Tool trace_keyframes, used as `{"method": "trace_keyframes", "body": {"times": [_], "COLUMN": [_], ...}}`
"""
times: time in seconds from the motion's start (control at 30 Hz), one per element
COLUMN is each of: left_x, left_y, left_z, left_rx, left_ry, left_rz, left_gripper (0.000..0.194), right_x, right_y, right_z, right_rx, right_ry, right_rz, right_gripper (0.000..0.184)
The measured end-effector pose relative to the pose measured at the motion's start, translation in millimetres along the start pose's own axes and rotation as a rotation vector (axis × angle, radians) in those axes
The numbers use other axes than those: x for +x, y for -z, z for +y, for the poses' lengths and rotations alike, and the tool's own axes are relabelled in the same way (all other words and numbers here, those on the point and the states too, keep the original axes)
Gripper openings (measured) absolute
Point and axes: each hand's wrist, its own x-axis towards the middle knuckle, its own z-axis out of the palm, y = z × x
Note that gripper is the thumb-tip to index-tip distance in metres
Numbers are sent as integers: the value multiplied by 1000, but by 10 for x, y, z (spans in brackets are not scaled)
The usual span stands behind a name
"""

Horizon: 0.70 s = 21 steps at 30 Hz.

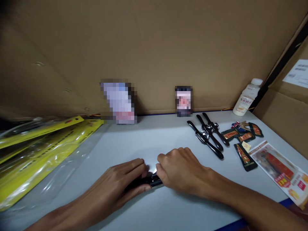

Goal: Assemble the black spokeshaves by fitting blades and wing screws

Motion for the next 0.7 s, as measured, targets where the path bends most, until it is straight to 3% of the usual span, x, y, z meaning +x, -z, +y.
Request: {"method": "trace_keyframes", "body": {"times": [0.3,0.5,0.7], "left_x": [1,-1,9], "left_y": [0,-1,11], "left_z": [-4,-8,1], "left_rx": [40,60,52], "left_ry": [-25,0,16], "left_rz": [-23,-67,-84], "left_gripper": [37,38,39], "right_x": [8,48,-11], "right_y": [60,-57,59], "right_z": [77,91,35], "right_rx": [274,250,200], "right_ry": [-34,-157,-65], "right_rz": [78,81,-7], "right_gripper": [15,16,13]}}
